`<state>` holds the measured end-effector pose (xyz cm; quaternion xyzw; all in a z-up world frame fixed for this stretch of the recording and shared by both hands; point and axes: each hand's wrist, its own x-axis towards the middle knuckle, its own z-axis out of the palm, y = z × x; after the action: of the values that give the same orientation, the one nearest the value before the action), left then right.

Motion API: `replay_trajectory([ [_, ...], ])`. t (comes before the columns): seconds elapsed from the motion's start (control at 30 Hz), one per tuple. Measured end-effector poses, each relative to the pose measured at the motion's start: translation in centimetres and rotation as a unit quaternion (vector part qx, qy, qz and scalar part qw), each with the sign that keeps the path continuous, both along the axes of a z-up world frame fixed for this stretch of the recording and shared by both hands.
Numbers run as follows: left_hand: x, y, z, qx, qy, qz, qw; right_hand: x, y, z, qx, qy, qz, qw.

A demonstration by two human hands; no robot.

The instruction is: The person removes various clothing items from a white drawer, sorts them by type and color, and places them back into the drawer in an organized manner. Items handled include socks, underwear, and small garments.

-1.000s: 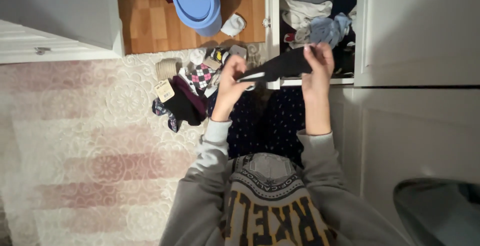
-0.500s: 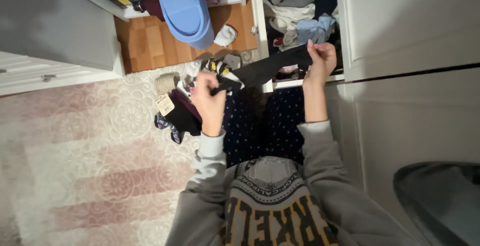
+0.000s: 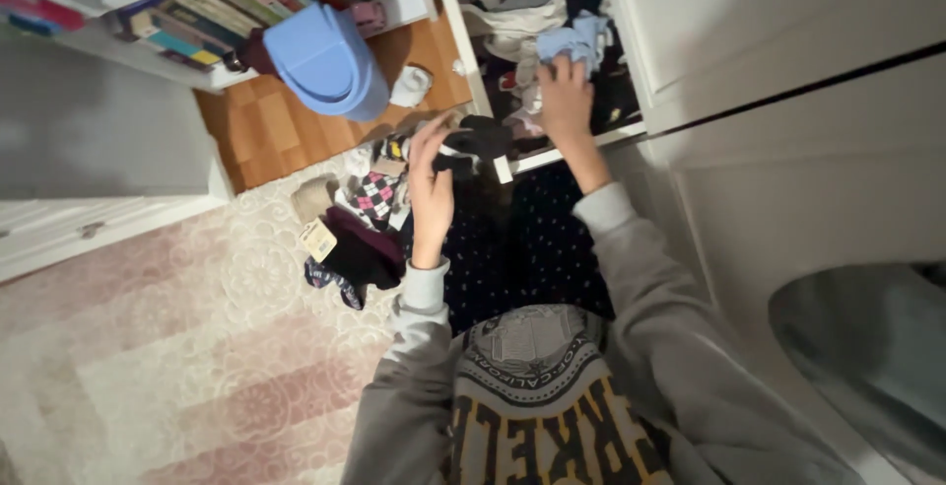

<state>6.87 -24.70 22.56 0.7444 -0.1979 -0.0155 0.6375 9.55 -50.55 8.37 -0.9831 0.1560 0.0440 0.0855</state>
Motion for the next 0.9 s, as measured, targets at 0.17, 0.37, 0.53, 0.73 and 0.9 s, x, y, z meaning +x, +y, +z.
replay_trajectory([
  [0.17, 0.2, -2.2, 1.9, -0.134, 0.224, -0.041, 0.964, -0.4, -0.8, -1.6, 0.031, -0.086, 0.035, 0.995],
  [0.37, 1.7, -3.0, 0.9, -0.058, 0.097, -0.034, 0.993, -1.1, -1.4, -0.4, 0.154, -0.183, -0.016, 0.971],
  [0.53, 2.0, -2.7, 1.0, -0.107, 0.143, -0.036, 0.983, -1.1, -0.7, 0.0, 0.164, -0.155, -0.024, 0.974],
  [0.73, 2.7, -2.2, 0.6, -0.102, 0.156, -0.043, 0.981, -0.2, 0.3, -3.1, 0.069, -0.153, -0.022, 0.986],
  [0.9, 3.0, -2.1, 1.2, -0.063, 0.098, -0.053, 0.992, -0.4, 0.5, -0.6, 0.136, -0.166, -0.071, 0.974],
])
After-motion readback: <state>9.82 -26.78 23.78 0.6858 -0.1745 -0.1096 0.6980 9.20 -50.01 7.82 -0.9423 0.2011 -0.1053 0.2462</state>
